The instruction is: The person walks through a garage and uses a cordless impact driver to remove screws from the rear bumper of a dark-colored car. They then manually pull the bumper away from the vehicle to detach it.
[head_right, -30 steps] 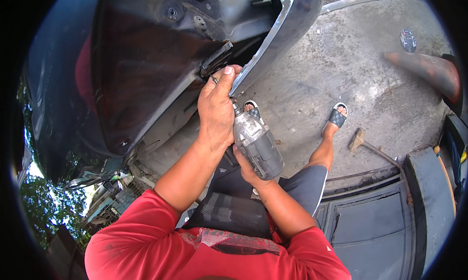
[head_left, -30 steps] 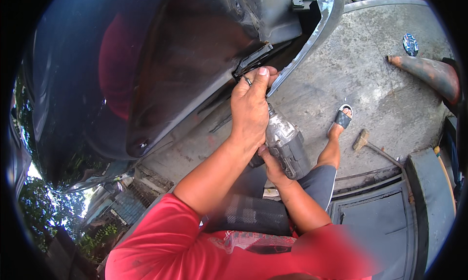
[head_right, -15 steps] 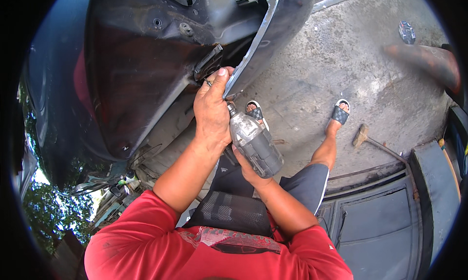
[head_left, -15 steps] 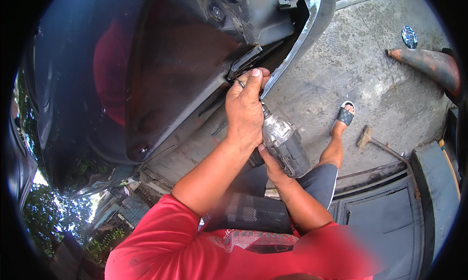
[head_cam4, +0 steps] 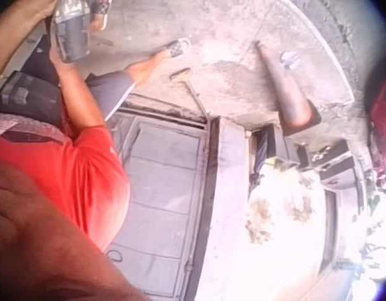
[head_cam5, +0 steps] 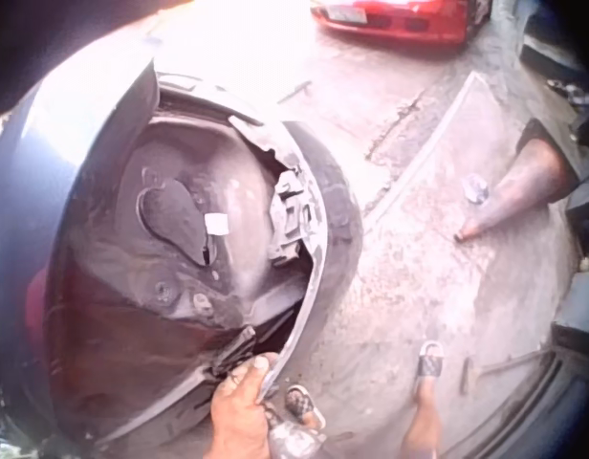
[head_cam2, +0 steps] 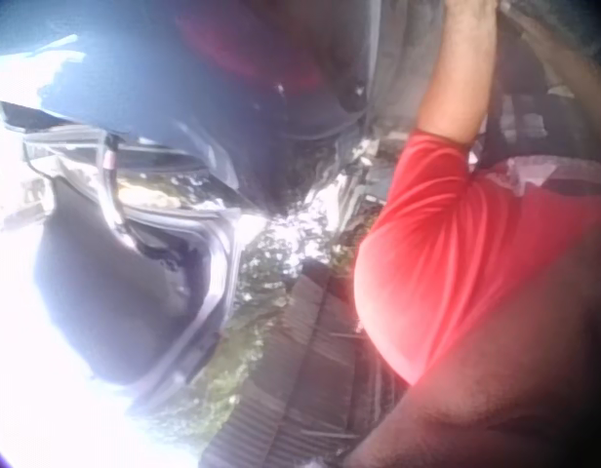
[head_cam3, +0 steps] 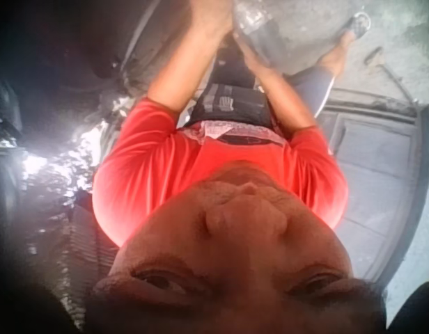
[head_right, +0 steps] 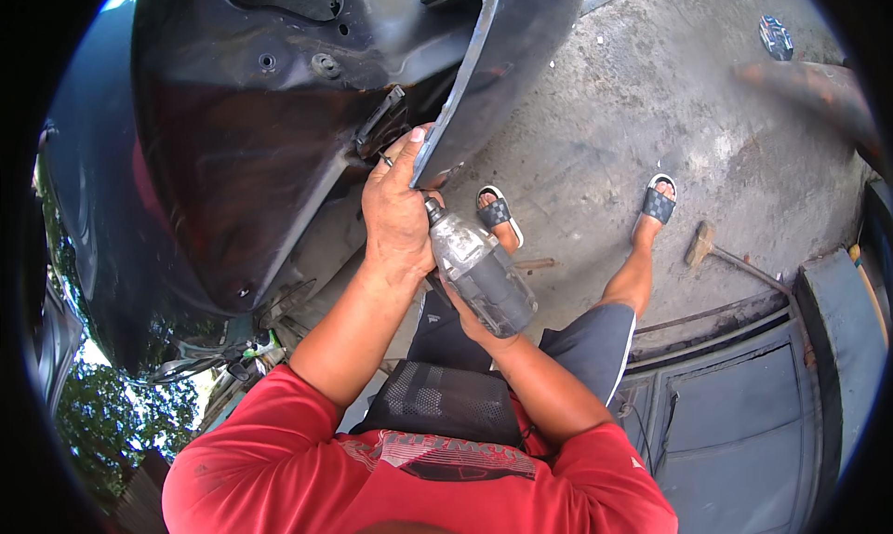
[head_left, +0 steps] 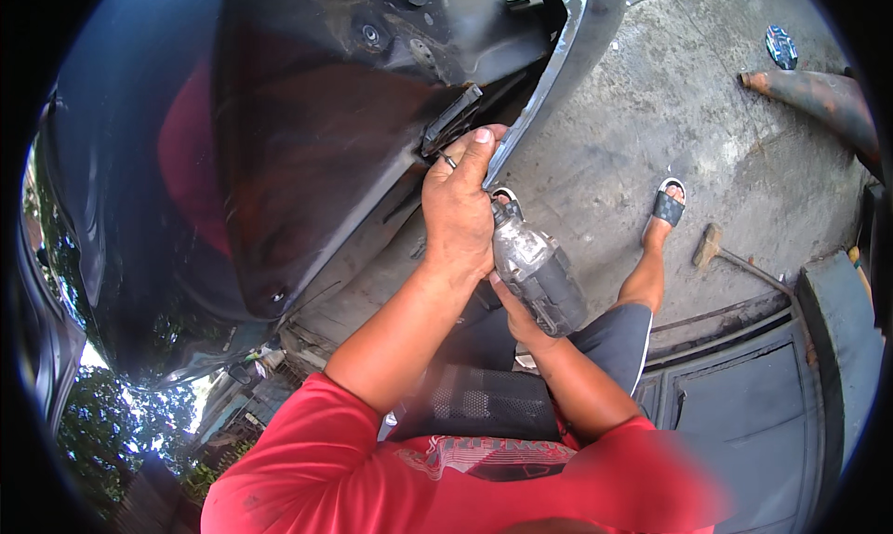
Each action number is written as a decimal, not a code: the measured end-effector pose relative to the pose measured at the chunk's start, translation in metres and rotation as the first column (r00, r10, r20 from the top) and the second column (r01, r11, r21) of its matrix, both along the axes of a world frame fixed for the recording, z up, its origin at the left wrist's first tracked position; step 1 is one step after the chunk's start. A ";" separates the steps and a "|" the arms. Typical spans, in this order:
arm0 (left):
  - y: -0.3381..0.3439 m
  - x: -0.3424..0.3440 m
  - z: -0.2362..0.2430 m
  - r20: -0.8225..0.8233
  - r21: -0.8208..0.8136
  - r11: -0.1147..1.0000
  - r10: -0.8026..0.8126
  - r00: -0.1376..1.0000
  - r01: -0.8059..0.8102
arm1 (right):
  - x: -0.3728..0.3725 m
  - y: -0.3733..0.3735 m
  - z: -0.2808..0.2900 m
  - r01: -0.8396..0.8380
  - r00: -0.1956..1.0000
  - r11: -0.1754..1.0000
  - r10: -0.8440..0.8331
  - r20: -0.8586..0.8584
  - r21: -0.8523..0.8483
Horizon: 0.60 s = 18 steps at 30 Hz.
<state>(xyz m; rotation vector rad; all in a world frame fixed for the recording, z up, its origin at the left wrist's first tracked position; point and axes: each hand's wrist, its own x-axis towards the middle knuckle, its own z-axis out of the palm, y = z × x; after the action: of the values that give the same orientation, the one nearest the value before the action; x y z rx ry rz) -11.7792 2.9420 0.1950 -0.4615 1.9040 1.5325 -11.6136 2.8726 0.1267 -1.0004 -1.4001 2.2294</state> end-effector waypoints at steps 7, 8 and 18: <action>0.001 -0.002 0.000 -0.013 0.019 0.999 -0.030 0.999 0.030 | 0.004 -0.004 -0.016 -0.096 0.995 0.992 0.093 0.040 0.079; 0.001 -0.002 0.001 -0.013 0.021 0.999 -0.041 0.999 0.042 | 0.003 -0.005 -0.013 -0.079 0.996 0.997 0.078 0.040 0.026; 0.005 -0.001 0.003 0.011 -0.021 0.999 -0.029 1.000 0.029 | -0.001 0.012 -0.002 -0.074 0.997 0.971 0.075 0.002 0.227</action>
<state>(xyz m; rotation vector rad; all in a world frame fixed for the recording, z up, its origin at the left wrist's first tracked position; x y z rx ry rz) -11.7807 2.9474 0.1982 -0.4482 1.9118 1.4899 -11.6141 2.8843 0.1249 -0.8748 -1.6703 2.0611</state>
